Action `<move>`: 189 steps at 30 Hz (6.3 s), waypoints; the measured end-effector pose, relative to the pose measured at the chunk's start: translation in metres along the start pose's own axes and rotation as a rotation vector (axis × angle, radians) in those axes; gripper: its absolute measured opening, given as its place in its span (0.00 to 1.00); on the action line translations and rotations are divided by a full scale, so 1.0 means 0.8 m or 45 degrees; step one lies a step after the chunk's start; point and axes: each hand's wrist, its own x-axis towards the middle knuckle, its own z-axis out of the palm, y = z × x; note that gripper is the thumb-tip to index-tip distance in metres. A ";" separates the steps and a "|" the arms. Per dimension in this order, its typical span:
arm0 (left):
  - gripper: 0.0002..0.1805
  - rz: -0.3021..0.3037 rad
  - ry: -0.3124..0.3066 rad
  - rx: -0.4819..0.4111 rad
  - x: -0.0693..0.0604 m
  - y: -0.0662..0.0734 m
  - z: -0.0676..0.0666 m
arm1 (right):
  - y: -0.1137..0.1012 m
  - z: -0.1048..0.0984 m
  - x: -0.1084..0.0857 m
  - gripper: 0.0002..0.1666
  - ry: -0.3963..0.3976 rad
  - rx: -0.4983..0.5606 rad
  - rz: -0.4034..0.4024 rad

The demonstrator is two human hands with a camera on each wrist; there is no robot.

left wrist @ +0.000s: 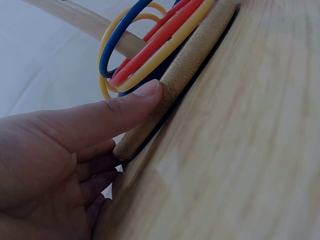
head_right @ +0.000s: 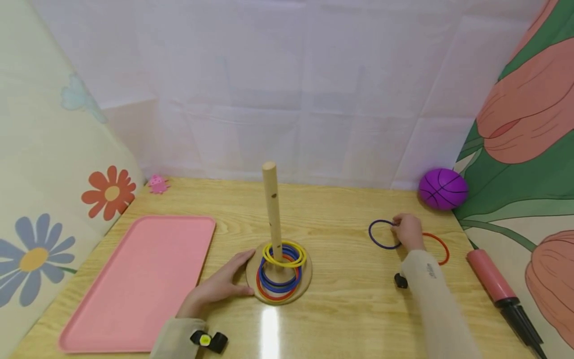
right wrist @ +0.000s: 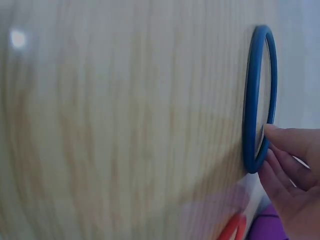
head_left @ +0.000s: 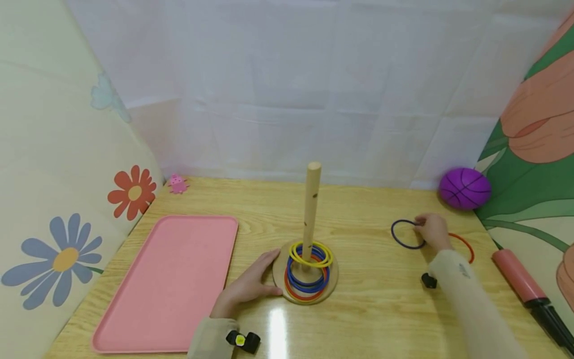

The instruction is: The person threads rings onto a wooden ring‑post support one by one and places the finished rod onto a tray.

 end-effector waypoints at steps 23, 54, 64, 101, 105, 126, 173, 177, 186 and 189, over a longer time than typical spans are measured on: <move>0.54 -0.001 -0.007 -0.025 -0.001 -0.001 0.001 | -0.043 0.010 -0.016 0.09 -0.054 0.004 -0.058; 0.53 -0.008 -0.007 -0.030 0.000 0.001 -0.001 | -0.204 -0.076 -0.039 0.08 0.007 1.172 0.073; 0.53 -0.009 -0.009 -0.025 0.000 -0.001 -0.001 | -0.275 -0.100 -0.062 0.12 -0.038 1.678 -0.092; 0.54 0.007 0.003 -0.005 -0.001 0.002 0.000 | -0.238 0.089 -0.068 0.20 -0.408 1.239 0.269; 0.54 0.013 0.001 0.002 -0.001 0.000 0.001 | -0.229 0.102 -0.070 0.20 -0.439 1.192 0.255; 0.54 0.033 0.013 -0.001 0.000 0.003 0.000 | -0.185 0.098 -0.064 0.20 -0.379 0.971 0.137; 0.54 -0.013 0.005 -0.019 0.002 -0.001 0.001 | 0.092 -0.053 -0.055 0.13 0.025 -0.104 0.036; 0.55 -0.020 0.000 -0.021 0.001 -0.001 0.001 | 0.084 -0.055 -0.054 0.10 -0.048 -0.139 0.067; 0.55 -0.035 -0.010 -0.029 0.002 0.000 0.001 | 0.063 -0.056 -0.052 0.13 -0.134 -0.104 0.108; 0.55 -0.025 -0.003 -0.027 0.002 0.001 0.001 | 0.051 -0.053 -0.048 0.11 -0.079 -0.072 0.069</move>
